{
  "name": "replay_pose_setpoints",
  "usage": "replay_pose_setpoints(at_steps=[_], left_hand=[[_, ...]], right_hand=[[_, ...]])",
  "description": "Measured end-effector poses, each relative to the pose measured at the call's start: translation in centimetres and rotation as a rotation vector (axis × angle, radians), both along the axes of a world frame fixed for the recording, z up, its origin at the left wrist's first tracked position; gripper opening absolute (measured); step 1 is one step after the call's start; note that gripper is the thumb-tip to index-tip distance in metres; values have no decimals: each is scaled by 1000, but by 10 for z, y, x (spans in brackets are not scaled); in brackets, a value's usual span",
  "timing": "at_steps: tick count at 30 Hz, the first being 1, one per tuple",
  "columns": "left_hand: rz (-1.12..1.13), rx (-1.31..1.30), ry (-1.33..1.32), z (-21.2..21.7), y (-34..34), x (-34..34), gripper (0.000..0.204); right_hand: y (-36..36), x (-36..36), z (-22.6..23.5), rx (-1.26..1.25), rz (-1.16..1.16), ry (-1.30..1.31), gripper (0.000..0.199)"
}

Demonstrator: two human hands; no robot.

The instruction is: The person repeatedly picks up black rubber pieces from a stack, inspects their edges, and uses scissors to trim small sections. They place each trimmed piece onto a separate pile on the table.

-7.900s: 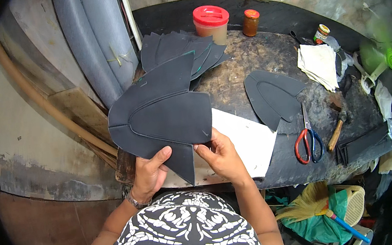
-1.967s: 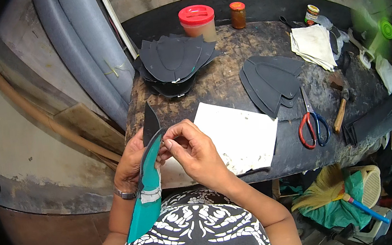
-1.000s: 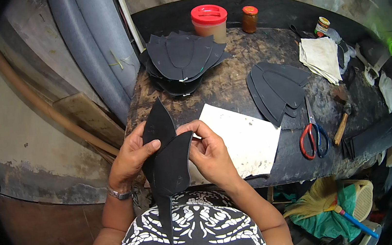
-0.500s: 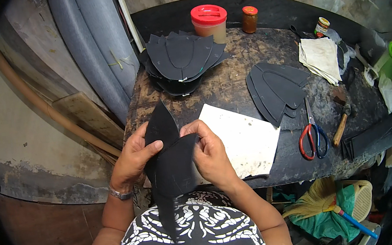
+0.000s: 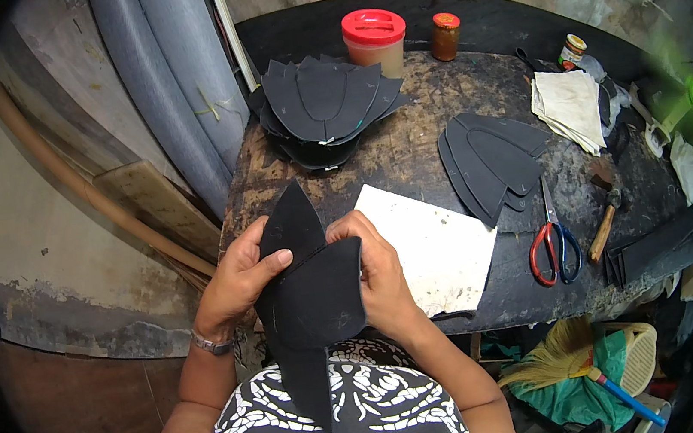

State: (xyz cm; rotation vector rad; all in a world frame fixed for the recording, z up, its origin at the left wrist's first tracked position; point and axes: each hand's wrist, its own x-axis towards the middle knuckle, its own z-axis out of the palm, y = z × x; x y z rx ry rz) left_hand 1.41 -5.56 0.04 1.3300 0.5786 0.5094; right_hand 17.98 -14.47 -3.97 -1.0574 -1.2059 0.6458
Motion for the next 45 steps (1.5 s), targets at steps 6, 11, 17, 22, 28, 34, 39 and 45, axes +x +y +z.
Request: replay_pose_setpoints(at_steps=[6,11,17,22,28,34,39,45], left_hand=[[77,119,91,7,9,-6,34],[-30,12,64,11,31,-15,35],[-312,-496,-767,-24,48,-27,118],[-117,-336,-429,-55,-2,-14,94],[227,-469,-406,-33,-18,16,49],[297,-409,-415,-30,-13,15,43],[346,-343,-421,-34,-15,12,43],[352,-411,-426,-26,-20,11,40]], right_hand=[[6,19,-2,-325,15,487,18],[-6,28,3,-374,319,598,26],[1,23,-2,-131,70,838,18],[8,24,-4,-62,-52,789,22],[-2,23,-6,-81,222,841,43],[-5,25,-7,-68,336,480,39],[-4,7,-8,-104,229,569,30],[2,2,-13,-93,262,615,20]])
